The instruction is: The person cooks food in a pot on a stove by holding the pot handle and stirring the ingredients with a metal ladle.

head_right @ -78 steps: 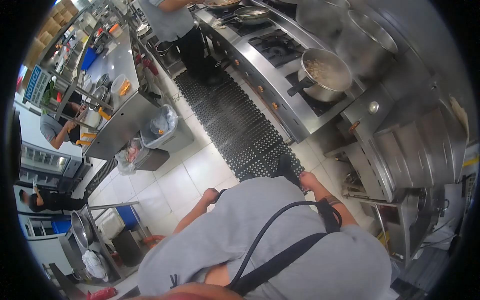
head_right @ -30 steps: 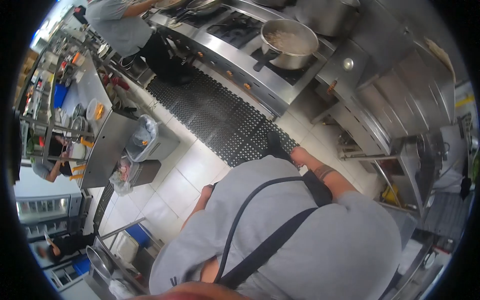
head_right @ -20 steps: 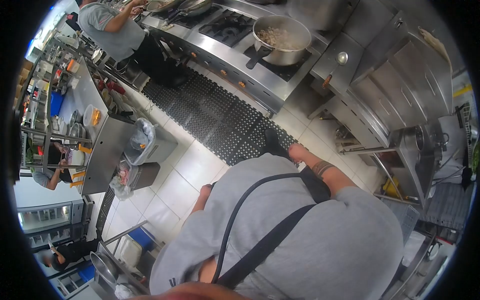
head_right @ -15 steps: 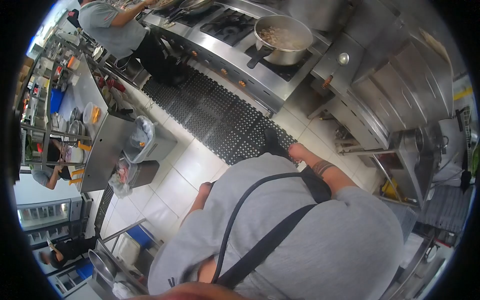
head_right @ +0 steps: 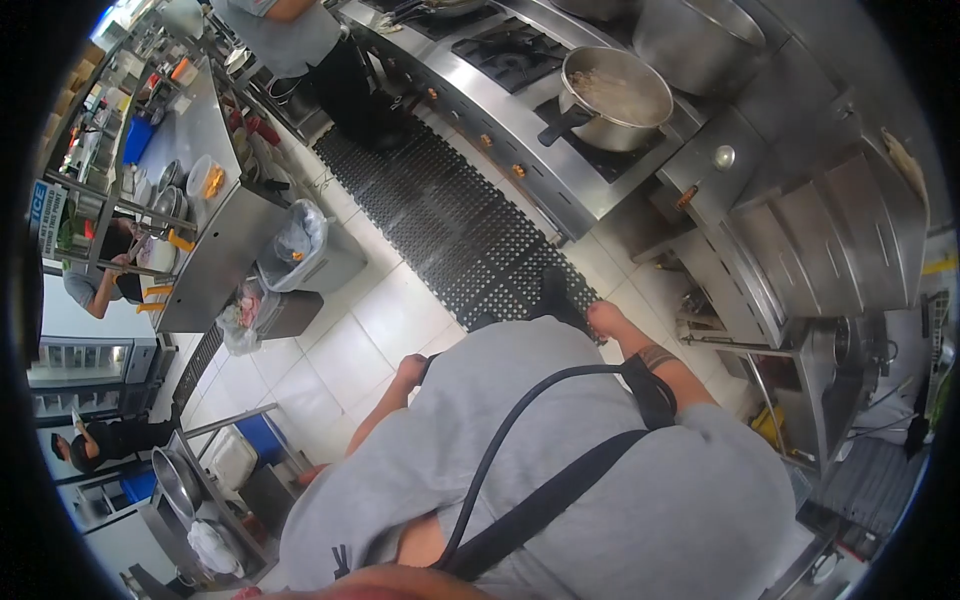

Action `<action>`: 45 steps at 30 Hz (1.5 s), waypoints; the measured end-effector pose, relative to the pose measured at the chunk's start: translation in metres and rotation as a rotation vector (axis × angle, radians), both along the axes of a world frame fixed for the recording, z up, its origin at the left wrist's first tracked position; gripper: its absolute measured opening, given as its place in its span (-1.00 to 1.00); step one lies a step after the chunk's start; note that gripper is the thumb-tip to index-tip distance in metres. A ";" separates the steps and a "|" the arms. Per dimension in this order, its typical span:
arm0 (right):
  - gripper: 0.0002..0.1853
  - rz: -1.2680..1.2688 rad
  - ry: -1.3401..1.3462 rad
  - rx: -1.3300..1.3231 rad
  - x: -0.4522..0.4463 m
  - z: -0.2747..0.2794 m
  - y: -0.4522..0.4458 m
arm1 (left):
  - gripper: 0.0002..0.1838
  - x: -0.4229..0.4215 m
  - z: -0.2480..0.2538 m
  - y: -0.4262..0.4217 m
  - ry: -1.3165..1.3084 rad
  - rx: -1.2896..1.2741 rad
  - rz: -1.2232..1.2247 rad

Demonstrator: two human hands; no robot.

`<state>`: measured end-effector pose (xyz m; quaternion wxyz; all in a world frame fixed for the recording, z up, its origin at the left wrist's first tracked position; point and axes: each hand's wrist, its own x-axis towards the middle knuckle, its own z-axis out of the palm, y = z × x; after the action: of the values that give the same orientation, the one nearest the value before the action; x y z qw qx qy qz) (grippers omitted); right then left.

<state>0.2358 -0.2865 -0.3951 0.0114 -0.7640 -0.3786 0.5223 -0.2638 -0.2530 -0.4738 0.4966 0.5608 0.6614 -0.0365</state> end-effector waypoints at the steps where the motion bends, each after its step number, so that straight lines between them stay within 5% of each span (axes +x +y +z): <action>1: -0.80 -0.034 0.003 -0.014 -0.001 0.002 0.000 | -0.66 0.001 0.005 0.001 -0.007 -0.028 0.021; 8: -0.78 -0.011 -0.035 0.042 0.004 -0.018 -0.007 | -0.65 0.007 0.015 -0.003 0.004 -0.101 0.071; 15: -0.84 0.442 -0.120 0.378 0.021 -0.051 -0.021 | -0.63 -0.004 -0.015 0.002 0.181 0.199 -0.461; 19: -0.82 0.117 -0.105 0.100 0.005 -0.027 -0.016 | -0.63 0.004 0.006 0.007 0.172 0.170 -0.405; 23: -0.81 0.416 -0.108 0.317 0.015 -0.047 -0.022 | -0.62 0.002 0.000 0.007 0.089 0.155 -0.347; 25: -0.82 0.038 -0.042 0.017 0.006 -0.019 -0.011 | -0.64 0.001 0.001 0.004 0.059 0.228 -0.379; 27: -0.82 0.032 -0.048 0.048 0.005 -0.021 -0.011 | -0.72 0.006 0.011 0.002 -0.072 0.102 -0.054; 34: -0.83 -0.014 -0.047 0.068 -0.001 0.000 -0.009 | -0.76 0.013 0.024 0.013 -0.046 0.116 -0.029; 36: -0.84 0.004 -0.036 0.070 0.005 -0.008 -0.013 | -0.78 0.016 0.031 0.015 0.052 0.038 -0.137; 37: -0.84 0.239 -0.042 0.264 0.013 -0.019 -0.017 | -0.78 0.009 0.014 0.013 0.054 0.031 -0.130; 39: -0.84 0.485 -0.039 0.452 0.016 -0.031 -0.020 | -0.77 0.002 -0.007 0.013 0.236 0.342 -0.595; 42: -0.84 0.486 -0.147 0.347 0.009 -0.025 -0.012 | -0.76 -0.001 -0.017 0.013 0.241 0.240 -0.544; 45: -0.80 0.148 -0.019 0.106 -0.001 -0.003 -0.005 | -0.74 0.002 -0.006 0.013 0.276 0.227 -0.466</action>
<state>0.2344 -0.2915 -0.3983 0.0096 -0.7374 -0.4612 0.4934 -0.2620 -0.2404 -0.4802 0.3142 0.7394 0.5759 -0.1515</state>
